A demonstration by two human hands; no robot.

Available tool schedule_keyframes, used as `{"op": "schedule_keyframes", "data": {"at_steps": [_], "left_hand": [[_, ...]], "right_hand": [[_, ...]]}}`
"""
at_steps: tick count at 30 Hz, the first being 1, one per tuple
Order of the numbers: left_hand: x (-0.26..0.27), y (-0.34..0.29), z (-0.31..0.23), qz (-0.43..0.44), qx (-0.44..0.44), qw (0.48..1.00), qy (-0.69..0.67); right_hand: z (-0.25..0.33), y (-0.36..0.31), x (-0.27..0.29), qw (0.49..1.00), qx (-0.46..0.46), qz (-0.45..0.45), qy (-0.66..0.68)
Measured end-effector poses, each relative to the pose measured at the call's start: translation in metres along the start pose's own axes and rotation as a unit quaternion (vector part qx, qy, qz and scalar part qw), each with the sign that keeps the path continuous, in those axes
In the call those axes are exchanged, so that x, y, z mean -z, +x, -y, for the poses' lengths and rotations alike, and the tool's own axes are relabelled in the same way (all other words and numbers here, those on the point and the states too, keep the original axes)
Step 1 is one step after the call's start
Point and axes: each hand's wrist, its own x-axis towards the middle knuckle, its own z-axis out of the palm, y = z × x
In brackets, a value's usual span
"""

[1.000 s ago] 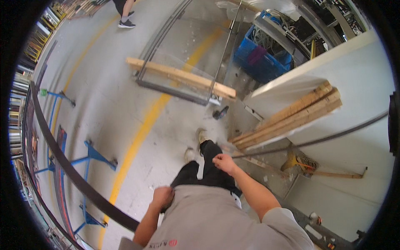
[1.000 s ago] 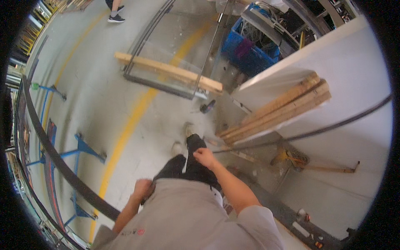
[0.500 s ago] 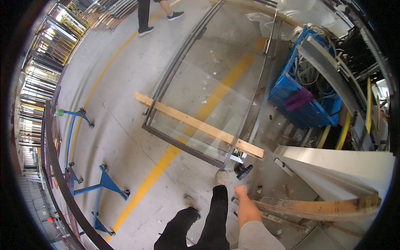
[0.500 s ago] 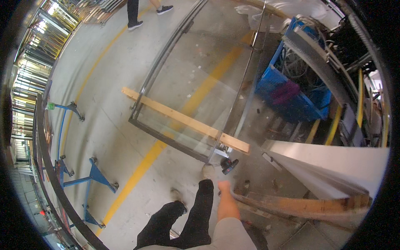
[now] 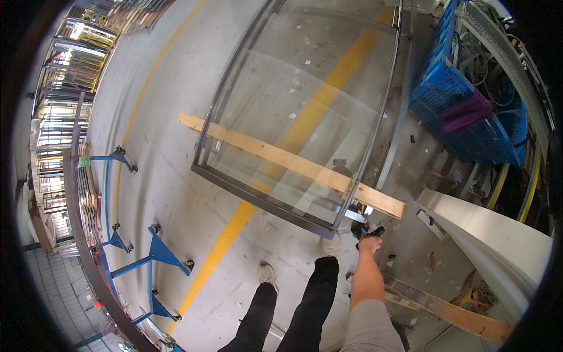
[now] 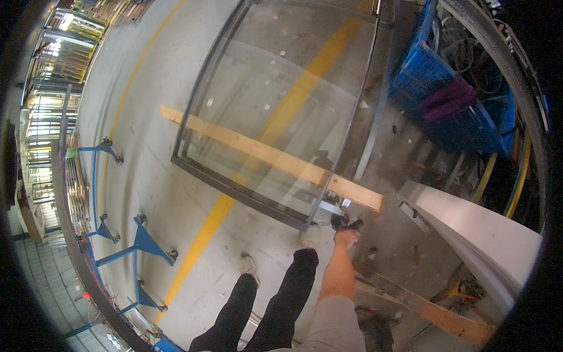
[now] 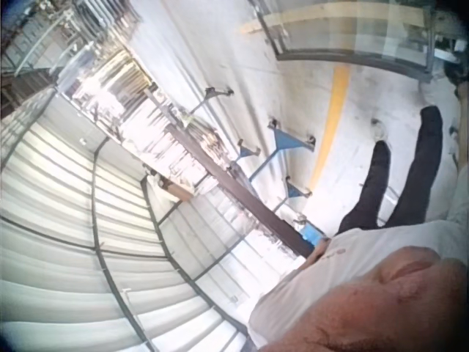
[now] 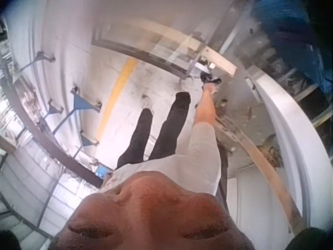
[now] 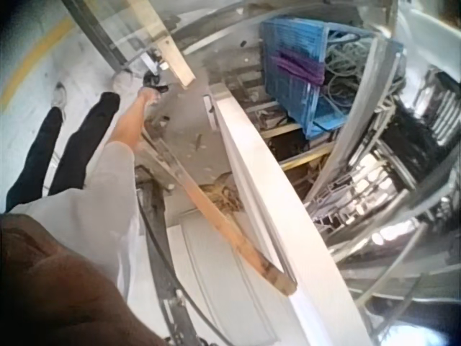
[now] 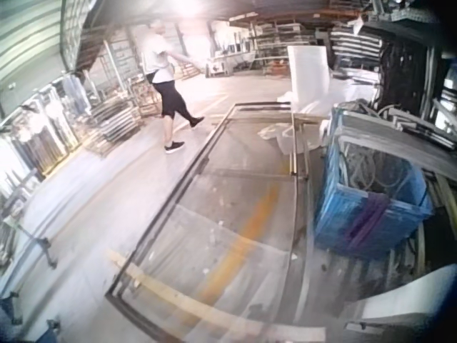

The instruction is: The person drills holes into metal frame pieces using a power drill, secures several components together with screws and a screwdriver, assembles a small blue metal bracket by hand, and picks up a hand grinder at a workbench.

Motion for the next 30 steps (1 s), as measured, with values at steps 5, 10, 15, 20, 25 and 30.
{"op": "schedule_keyframes", "data": {"at_steps": [5, 10, 15, 20, 25, 30], "left_hand": [[0.018, 0.019, -0.012, 0.015, 0.003, 1.0, 0.015], [0.007, 0.026, -0.015, 0.027, -0.015, 1.0, 0.0], [0.013, 0.049, -0.003, 0.04, -0.07, 0.997, -0.017], [0.012, 0.092, -0.005, -0.024, -0.177, 0.984, 0.002], [0.027, 0.205, -0.033, -0.112, -0.261, 0.955, -0.09], [0.223, 0.141, -0.194, -0.092, -0.33, 0.907, -0.244]], "right_hand": [[-0.023, 0.015, -0.019, 0.998, -0.043, 0.014, 0.049], [-0.034, -0.024, 0.07, 0.999, 0.033, -0.012, 0.017], [-0.131, -0.143, 0.134, 0.998, -0.014, -0.009, 0.065], [-0.208, -0.242, 0.226, 0.99, 0.067, 0.048, 0.117], [-0.173, -0.402, 0.349, 0.946, 0.273, 0.162, 0.074], [-0.063, -0.531, 0.405, 0.904, 0.42, 0.038, -0.073]]}}
